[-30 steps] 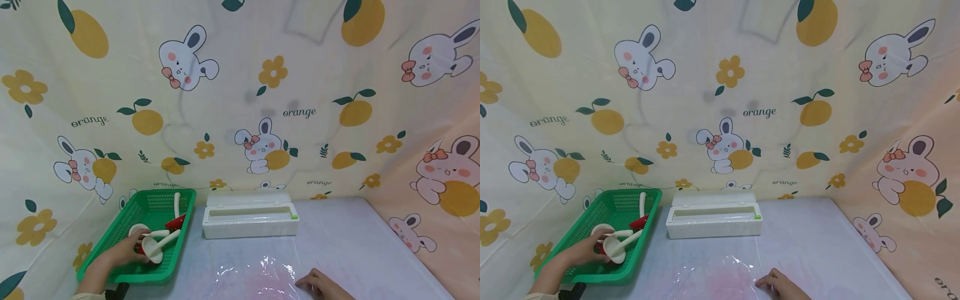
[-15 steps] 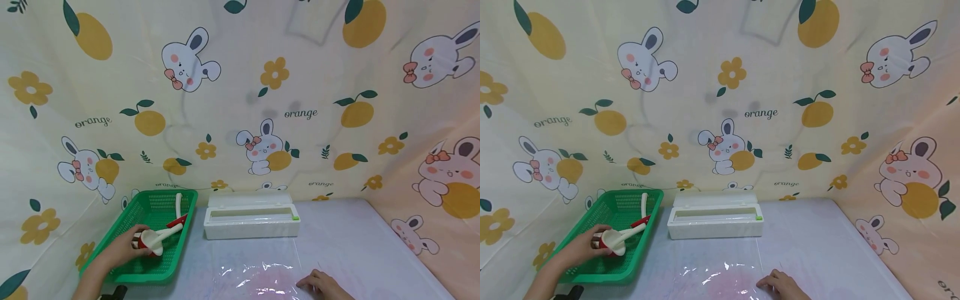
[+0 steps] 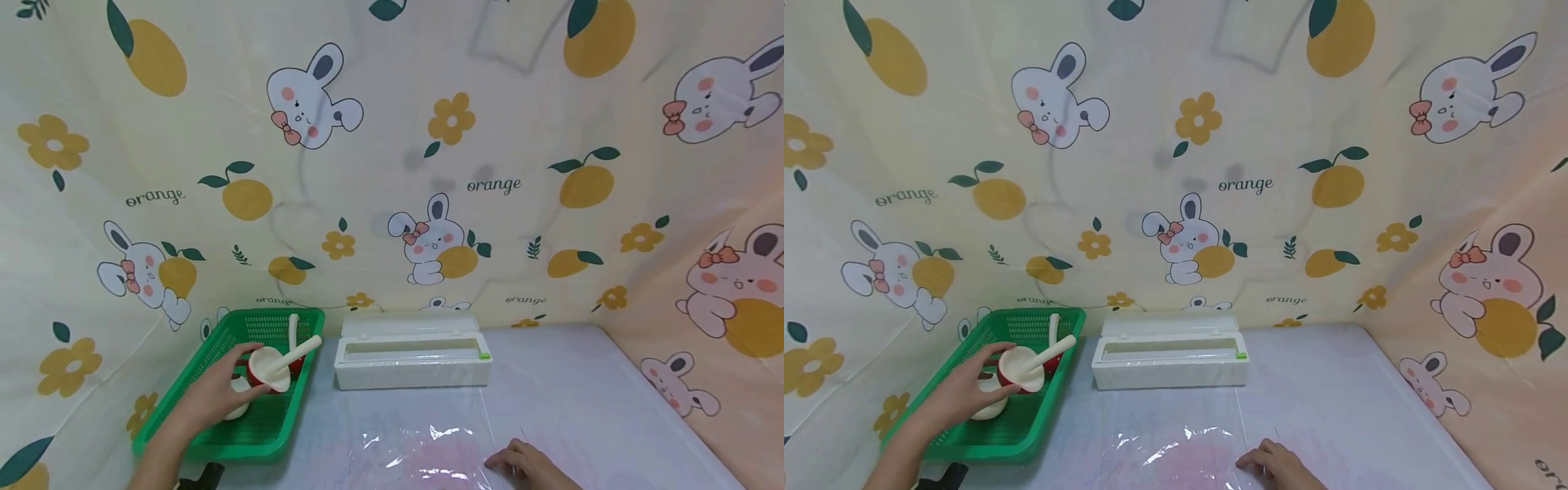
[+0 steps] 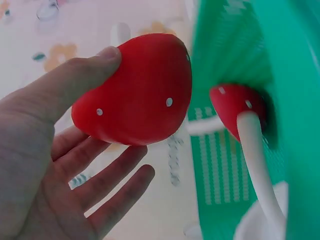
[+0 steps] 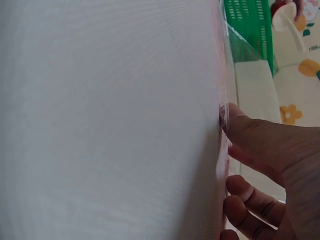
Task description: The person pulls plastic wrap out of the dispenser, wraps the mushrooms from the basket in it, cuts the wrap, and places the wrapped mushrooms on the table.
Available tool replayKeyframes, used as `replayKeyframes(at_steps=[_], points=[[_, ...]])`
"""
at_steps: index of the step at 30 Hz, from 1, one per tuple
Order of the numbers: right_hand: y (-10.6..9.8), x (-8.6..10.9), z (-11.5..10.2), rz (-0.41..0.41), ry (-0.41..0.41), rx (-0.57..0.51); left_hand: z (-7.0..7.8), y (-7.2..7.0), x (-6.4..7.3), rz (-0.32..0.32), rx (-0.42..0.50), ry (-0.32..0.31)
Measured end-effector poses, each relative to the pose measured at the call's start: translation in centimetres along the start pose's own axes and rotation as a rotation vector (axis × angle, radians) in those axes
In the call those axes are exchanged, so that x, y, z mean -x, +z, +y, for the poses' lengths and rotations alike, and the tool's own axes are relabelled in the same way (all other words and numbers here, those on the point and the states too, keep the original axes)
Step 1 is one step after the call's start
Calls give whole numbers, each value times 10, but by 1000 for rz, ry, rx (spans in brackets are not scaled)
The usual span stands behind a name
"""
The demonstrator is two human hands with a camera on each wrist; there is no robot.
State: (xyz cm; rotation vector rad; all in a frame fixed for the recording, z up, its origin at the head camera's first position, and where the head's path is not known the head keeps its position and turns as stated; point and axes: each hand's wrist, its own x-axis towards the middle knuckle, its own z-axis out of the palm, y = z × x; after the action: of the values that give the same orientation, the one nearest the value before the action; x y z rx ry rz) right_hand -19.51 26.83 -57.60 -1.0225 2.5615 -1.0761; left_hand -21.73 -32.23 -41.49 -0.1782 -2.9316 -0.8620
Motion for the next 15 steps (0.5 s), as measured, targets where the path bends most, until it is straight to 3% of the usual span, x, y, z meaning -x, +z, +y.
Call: replayKeyframes(at_steps=[7, 11, 15], points=[[2, -1, 3, 6, 58, 17, 39, 17, 3, -11, 55, 96], [0, -3, -6, -14, 163, -28, 58, 34, 0, -39, 99, 140], [-2, -3, -12, -19, 191, -33, 72, 52, -2, -57, 87, 165]])
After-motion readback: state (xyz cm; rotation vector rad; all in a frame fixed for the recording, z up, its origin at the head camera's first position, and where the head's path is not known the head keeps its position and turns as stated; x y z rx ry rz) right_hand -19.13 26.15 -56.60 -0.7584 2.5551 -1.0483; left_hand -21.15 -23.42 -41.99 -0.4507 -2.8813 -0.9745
